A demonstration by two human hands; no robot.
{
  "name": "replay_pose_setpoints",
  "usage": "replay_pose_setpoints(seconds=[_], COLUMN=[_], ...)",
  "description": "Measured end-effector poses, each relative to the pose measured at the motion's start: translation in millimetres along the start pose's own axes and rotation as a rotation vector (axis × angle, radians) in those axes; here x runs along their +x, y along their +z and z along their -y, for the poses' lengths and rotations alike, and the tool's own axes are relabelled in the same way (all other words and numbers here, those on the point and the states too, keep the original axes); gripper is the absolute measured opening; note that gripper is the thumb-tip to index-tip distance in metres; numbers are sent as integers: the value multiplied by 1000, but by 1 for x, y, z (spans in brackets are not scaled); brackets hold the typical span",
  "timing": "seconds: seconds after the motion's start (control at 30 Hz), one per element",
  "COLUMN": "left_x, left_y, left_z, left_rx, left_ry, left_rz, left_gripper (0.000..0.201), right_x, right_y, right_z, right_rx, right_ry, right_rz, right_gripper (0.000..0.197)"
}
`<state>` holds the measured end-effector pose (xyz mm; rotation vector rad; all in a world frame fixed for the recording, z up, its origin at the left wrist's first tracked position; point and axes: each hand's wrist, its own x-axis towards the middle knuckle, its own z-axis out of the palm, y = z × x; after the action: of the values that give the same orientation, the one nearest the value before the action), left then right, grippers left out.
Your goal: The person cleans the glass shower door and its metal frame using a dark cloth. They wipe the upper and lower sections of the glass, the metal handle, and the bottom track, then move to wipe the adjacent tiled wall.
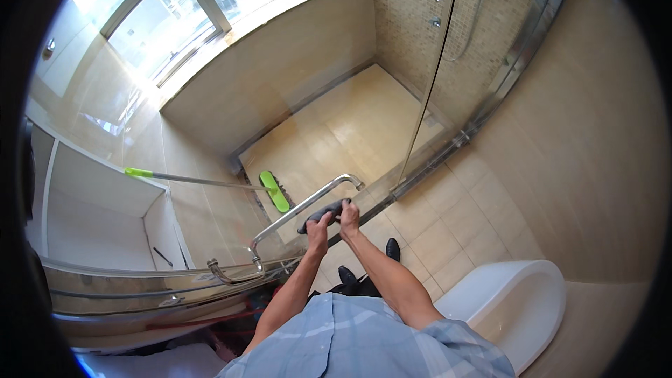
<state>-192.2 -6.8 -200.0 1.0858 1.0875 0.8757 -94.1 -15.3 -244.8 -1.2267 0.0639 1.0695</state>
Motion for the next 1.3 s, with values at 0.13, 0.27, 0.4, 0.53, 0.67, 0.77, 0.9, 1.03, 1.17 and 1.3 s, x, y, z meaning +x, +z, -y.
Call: replay_pose_setpoints(seconds=[0.13, 0.27, 0.4, 0.53, 0.67, 0.77, 0.9, 1.03, 1.17, 1.3], left_x=[-32, -56, -63, -55, -27, 7, 15, -11, -43, -54], left_y=[-46, -42, 21, 97, 144, 158, 136, 93, 88, 109], left_z=[-14, -78, -181, -275, -259, -177, -106, -120, -195, -288], left_rx=[-180, -221, -391, -374, -105, 42, 174, 98, -311, -560], left_ry=[-60, 237, 487, 446, 409, 364, 193, 276, 471, 640], left_rz=[-277, -500, -387, -21, 148, 179, 145, 11, -192, 41], left_gripper=[18, 18, 21, 23, 21, 23, 24, 23, 25, 35], right_x=[-24, -91, -162, -134, -82, -19, 22, -25, -122, -156], right_y=[16, 61, 92, 88, 58, 20, -12, 26, 78, 110], right_z=[-39, 34, 195, 280, 294, 250, 164, 159, 237, 321], right_rx=[-74, -437, -55, 131, 341, 336, 91, -194, -227, -193], right_ry=[135, -263, -316, -501, -411, -384, -330, -530, -706, -972], right_rz=[268, 255, 351, 341, 241, 103, -106, -192, 48, 211], right_gripper=[18, 24, 28, 26, 23, 23, 27, 30, 28, 33])
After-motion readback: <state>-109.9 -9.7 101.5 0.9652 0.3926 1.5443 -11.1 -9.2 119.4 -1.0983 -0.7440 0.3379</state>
